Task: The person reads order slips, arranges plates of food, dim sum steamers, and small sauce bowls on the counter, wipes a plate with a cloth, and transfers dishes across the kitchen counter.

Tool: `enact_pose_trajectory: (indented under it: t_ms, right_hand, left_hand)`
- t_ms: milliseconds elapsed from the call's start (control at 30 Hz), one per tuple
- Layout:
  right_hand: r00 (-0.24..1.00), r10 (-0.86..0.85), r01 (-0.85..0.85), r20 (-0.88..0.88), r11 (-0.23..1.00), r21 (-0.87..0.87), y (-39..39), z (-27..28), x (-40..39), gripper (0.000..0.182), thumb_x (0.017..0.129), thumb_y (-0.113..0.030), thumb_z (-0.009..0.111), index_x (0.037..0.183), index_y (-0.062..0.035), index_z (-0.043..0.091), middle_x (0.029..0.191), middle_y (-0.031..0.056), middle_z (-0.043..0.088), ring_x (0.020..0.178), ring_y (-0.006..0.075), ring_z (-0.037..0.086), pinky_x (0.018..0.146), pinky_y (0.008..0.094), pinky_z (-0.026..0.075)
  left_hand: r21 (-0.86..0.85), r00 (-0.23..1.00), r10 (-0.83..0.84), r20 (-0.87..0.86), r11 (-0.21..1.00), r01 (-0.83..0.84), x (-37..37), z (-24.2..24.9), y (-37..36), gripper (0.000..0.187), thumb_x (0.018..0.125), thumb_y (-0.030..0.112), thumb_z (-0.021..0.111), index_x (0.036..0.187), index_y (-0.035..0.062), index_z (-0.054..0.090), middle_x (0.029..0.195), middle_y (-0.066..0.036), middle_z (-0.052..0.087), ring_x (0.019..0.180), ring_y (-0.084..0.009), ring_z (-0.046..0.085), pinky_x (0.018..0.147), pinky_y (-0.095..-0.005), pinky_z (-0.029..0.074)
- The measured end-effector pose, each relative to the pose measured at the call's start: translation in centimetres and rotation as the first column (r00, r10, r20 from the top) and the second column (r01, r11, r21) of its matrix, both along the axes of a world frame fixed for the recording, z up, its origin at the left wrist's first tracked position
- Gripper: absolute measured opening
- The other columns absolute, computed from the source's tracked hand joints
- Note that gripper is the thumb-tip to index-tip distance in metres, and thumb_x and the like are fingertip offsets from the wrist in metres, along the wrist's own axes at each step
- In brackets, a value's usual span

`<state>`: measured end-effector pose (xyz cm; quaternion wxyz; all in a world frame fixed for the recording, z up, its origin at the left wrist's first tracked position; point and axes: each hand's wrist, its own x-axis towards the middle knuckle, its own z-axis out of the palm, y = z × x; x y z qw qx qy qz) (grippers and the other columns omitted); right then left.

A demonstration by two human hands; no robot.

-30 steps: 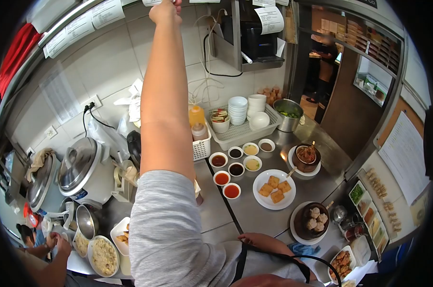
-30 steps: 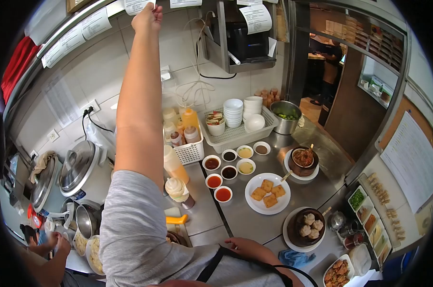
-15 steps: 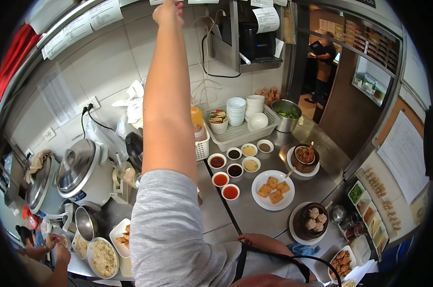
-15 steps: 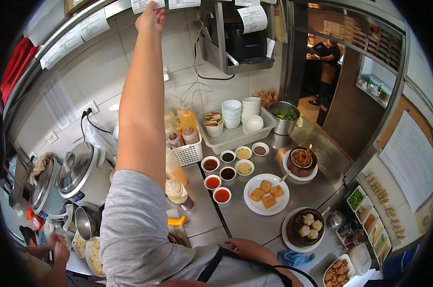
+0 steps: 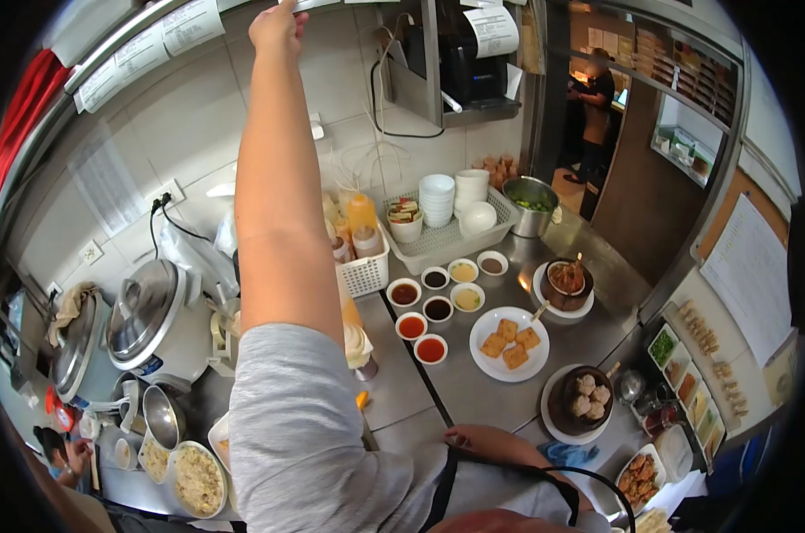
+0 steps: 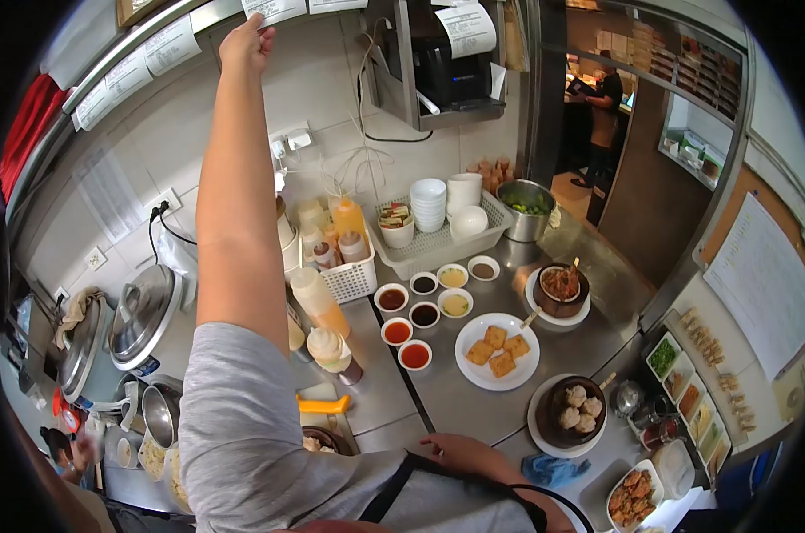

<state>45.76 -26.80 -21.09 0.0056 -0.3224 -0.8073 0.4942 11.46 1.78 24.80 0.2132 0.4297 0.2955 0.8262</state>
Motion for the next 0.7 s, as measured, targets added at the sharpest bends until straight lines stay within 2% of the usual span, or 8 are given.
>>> enact_pose_trajectory:
  t_ms: [100, 133, 200, 233, 267, 300, 533, 700]
  right_hand:
    - [0.999, -0.045, 0.045, 0.003, 0.998, 0.046, 0.2, 1.6, -0.1, 0.038, 0.076, -0.018, 0.053, 0.111, -0.0047, 0.044, 0.087, 0.0100, 0.056, 0.078, 0.0207, 0.054, 0.069, 0.0293, 0.042]
    - [0.997, -0.080, 0.079, 0.018, 0.995, 0.061, 0.5, 3.8, -0.1, 0.038, 0.077, -0.017, 0.053, 0.111, -0.0042, 0.044, 0.085, 0.0078, 0.057, 0.074, 0.0182, 0.055, 0.066, 0.0281, 0.043]
    - [0.954, -0.234, 0.237, -0.190, 0.972, -0.007, 1.1, 4.8, 0.6, 0.041, 0.073, -0.016, 0.056, 0.110, -0.0037, 0.043, 0.078, 0.0089, 0.055, 0.070, 0.0174, 0.053, 0.062, 0.0297, 0.043]
    - [0.928, -0.239, 0.291, -0.286, 0.944, 0.154, 1.6, 5.3, 0.8, 0.040, 0.076, -0.015, 0.054, 0.113, -0.0029, 0.041, 0.074, 0.0019, 0.051, 0.067, 0.0092, 0.048, 0.061, 0.0235, 0.041]
    - [0.890, -0.279, 0.336, -0.360, 0.936, 0.104, 1.9, 7.3, 1.1, 0.041, 0.077, -0.012, 0.054, 0.113, -0.0011, 0.040, 0.075, 0.0002, 0.049, 0.067, 0.0071, 0.046, 0.061, 0.0218, 0.040]
    - [0.796, -0.319, 0.410, -0.515, 0.909, 0.071, 3.0, 6.3, 1.1, 0.040, 0.075, -0.013, 0.057, 0.111, -0.0037, 0.043, 0.073, 0.0015, 0.048, 0.067, 0.0098, 0.047, 0.059, 0.0228, 0.041]
    - [0.522, -0.412, 0.584, -0.747, 0.811, -0.038, 3.2, 10.6, 1.3, 0.040, 0.074, -0.007, 0.054, 0.111, -0.0044, 0.040, 0.087, 0.0038, 0.047, 0.067, 0.0067, 0.046, 0.059, 0.0196, 0.040]
    - [0.267, -0.481, 0.813, -0.835, 0.577, -0.072, 2.8, 4.7, 1.7, 0.042, 0.068, 0.004, 0.046, 0.109, -0.0043, 0.039, 0.091, 0.0083, 0.041, 0.067, 0.0103, 0.045, 0.059, 0.0209, 0.040]
  left_hand:
    - [-0.016, 0.990, 0.005, -0.138, 1.000, -0.008, 2.8, -4.4, -2.9, 0.017, 0.074, 0.007, 0.056, 0.085, -0.0024, 0.047, 0.073, -0.008, 0.055, 0.055, -0.0109, 0.053, 0.039, -0.0182, 0.036]
    - [-0.003, 0.984, 0.001, -0.181, 1.000, -0.001, 3.8, -6.8, -3.8, 0.008, 0.070, 0.003, 0.053, 0.076, -0.0025, 0.051, 0.061, -0.006, 0.055, 0.046, -0.0105, 0.050, 0.038, -0.0185, 0.033]
    - [-0.032, 0.978, 0.023, -0.206, 0.999, -0.030, 6.1, -12.1, -5.2, 0.009, 0.070, 0.004, 0.054, 0.074, -0.0012, 0.050, 0.061, -0.007, 0.055, 0.047, -0.0102, 0.050, 0.039, -0.0195, 0.035]
    - [-0.079, 0.975, -0.009, -0.222, 0.997, -0.009, 7.5, -14.7, -6.6, 0.010, 0.072, 0.006, 0.055, 0.075, -0.0002, 0.049, 0.063, -0.006, 0.054, 0.049, -0.0090, 0.049, 0.042, -0.0189, 0.035]
    - [-0.119, 0.971, -0.042, -0.235, 0.993, 0.014, 8.9, -17.1, -8.1, 0.011, 0.074, 0.007, 0.056, 0.076, 0.0009, 0.048, 0.064, -0.005, 0.054, 0.051, -0.0078, 0.049, 0.044, -0.0182, 0.036]
    - [-0.140, 0.975, -0.078, -0.207, 0.989, 0.049, 10.4, -19.2, -9.7, 0.010, 0.074, 0.008, 0.056, 0.077, 0.0014, 0.048, 0.065, -0.005, 0.054, 0.052, -0.0079, 0.049, 0.046, -0.0184, 0.037]
    - [-0.246, 0.963, -0.269, 0.019, 0.932, 0.266, 17.4, -28.4, -18.3, 0.009, 0.076, 0.009, 0.055, 0.077, 0.0037, 0.047, 0.067, -0.003, 0.055, 0.054, -0.0078, 0.050, 0.050, -0.0180, 0.039]
    - [-0.622, 0.940, -0.335, -0.058, 0.749, 0.228, 22.5, -41.5, -23.9, 0.012, 0.076, 0.007, 0.053, 0.072, 0.0010, 0.044, 0.059, -0.006, 0.052, 0.047, -0.0103, 0.050, 0.044, -0.0220, 0.041]
